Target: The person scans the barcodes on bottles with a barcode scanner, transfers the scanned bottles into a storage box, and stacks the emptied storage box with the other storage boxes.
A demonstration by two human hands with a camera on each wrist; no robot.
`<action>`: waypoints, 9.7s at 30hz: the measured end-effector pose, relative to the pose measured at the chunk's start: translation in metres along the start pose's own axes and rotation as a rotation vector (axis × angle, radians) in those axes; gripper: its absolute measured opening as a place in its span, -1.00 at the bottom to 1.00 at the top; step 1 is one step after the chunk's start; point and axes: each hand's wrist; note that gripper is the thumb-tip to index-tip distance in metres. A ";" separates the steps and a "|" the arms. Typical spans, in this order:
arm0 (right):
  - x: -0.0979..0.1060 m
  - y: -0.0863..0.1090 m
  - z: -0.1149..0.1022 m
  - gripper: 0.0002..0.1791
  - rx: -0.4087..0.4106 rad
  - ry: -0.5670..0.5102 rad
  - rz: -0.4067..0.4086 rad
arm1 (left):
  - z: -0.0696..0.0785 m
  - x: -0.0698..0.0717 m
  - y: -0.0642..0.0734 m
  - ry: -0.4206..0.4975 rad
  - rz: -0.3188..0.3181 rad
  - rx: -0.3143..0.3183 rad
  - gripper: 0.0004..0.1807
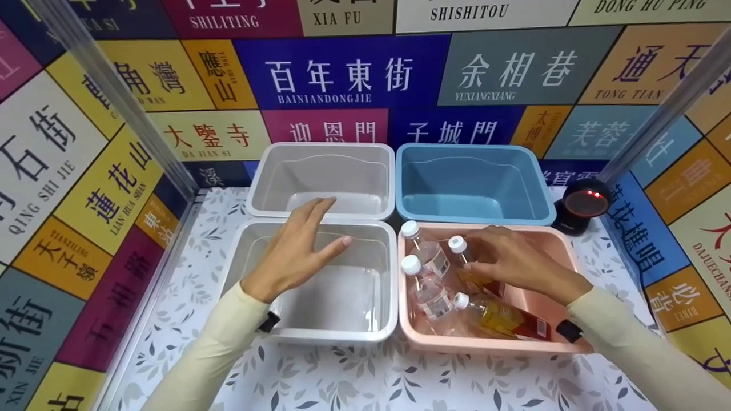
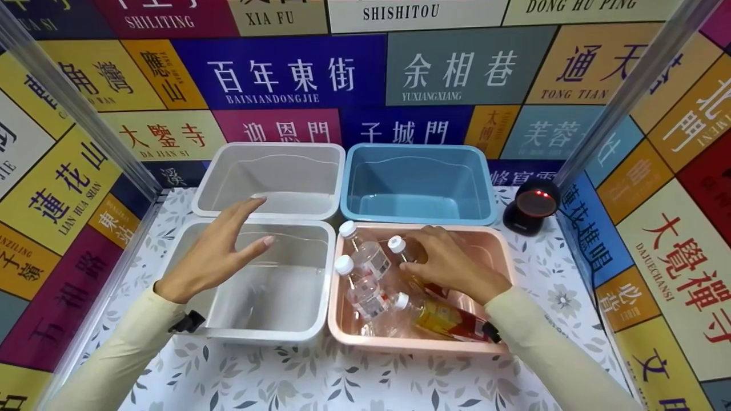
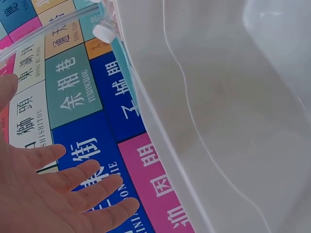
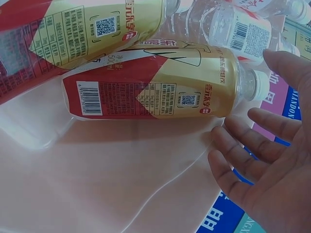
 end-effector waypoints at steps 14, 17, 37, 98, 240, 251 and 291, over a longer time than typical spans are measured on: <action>0.002 0.001 -0.001 -0.29 0.007 0.057 0.009 | -0.008 0.010 0.017 -0.046 0.002 0.009 -0.08; 0.001 0.000 -0.001 -0.26 0.008 0.036 -0.006 | -0.010 0.012 0.021 -0.042 -0.001 0.015 -0.08; 0.000 0.001 0.004 -0.23 0.016 0.019 -0.026 | -0.028 0.018 0.045 -0.022 0.021 0.034 -0.07; -0.014 0.001 0.011 -0.20 -0.094 0.185 -0.001 | -0.109 0.019 0.126 0.029 0.066 0.262 -0.01; -0.008 0.009 0.008 -0.24 -0.086 -0.002 -0.069 | -0.142 0.012 0.160 0.296 -0.080 0.346 0.24; 0.002 0.009 0.009 -0.38 -0.035 0.000 -0.043 | -0.145 0.018 0.162 0.417 -0.110 0.324 0.37; 0.042 0.045 -0.007 -0.36 -0.022 0.066 0.241 | -0.146 0.016 0.166 0.596 -0.145 0.366 0.40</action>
Point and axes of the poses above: each hand's wrist, its own y-axis away from the middle knuckle, its own x-axis out of the back of the hand, z = x × y, and after that the axes turned 1 degree about y, right-handed
